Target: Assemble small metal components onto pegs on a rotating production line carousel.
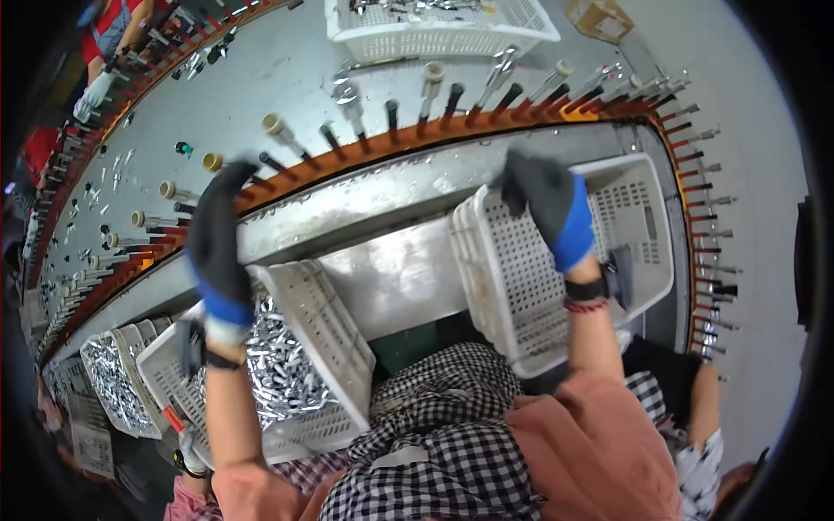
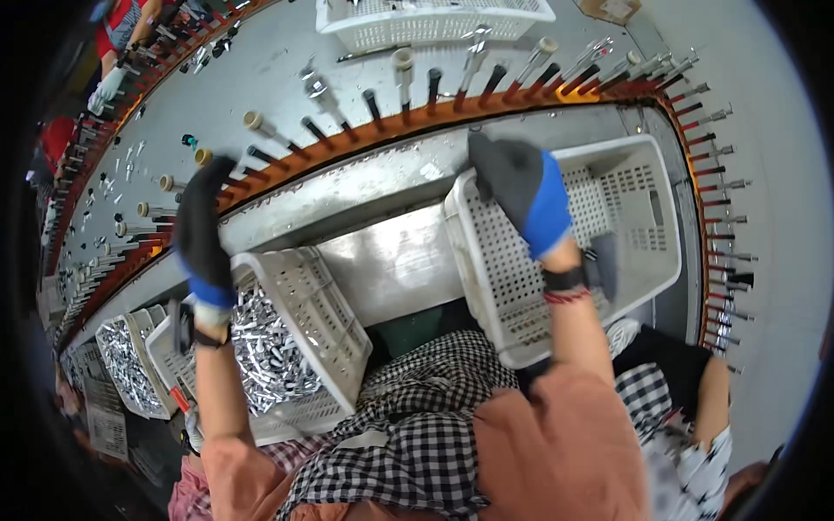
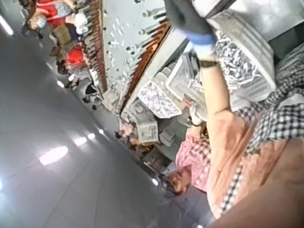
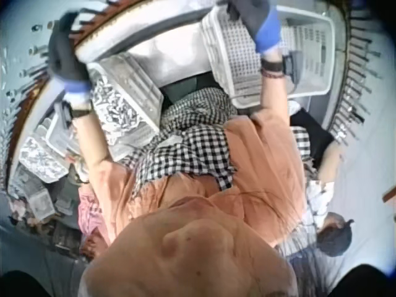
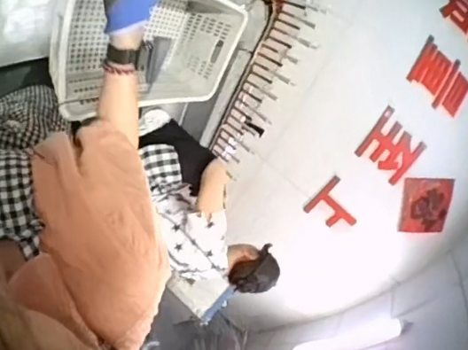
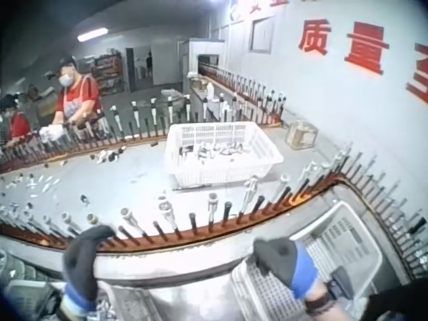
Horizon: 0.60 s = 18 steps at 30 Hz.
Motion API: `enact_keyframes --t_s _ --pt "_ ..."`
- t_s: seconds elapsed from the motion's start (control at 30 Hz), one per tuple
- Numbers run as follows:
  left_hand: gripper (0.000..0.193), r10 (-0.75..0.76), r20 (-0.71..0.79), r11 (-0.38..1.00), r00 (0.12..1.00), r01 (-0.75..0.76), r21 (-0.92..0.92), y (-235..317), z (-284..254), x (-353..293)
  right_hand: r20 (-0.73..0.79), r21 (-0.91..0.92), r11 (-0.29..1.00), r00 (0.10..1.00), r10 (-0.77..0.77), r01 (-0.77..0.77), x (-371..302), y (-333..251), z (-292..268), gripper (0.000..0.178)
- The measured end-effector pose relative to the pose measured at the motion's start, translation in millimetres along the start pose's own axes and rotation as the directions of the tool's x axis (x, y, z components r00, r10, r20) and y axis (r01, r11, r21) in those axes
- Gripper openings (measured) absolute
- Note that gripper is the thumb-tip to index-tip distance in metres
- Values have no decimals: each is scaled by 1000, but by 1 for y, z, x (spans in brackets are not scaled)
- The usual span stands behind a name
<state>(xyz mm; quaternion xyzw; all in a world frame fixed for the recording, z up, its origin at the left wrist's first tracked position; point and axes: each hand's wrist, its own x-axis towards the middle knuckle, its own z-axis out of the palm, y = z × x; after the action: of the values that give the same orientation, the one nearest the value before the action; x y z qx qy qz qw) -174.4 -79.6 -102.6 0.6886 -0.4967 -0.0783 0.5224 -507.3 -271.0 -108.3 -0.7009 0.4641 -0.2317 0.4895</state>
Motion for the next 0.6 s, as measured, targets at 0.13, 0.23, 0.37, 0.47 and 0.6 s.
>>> enact_keyframes --t_s 0.13,0.23,0.37,0.47,0.6 --pt "40 -48 -50 954 998 31 -297 0 128 94 -74 -74 907 905 -419 414 17 32 -65 36" --pt "51 -394 7 863 919 372 -341 -13 134 121 -257 289 797 845 -469 530 85 6 -52 38" --pt "56 -413 353 786 840 524 -327 -47 87 129 370 416 770 683 -630 484 177 -1 12 39" --pt "45 -302 -137 953 944 300 -36 -7 103 72 88 443 772 835 -543 455 81 -40 -18 48" --pt "14 -41 -1 993 999 41 -109 79 145 -20 -39 459 810 920 -391 364 51 30 -116 45"
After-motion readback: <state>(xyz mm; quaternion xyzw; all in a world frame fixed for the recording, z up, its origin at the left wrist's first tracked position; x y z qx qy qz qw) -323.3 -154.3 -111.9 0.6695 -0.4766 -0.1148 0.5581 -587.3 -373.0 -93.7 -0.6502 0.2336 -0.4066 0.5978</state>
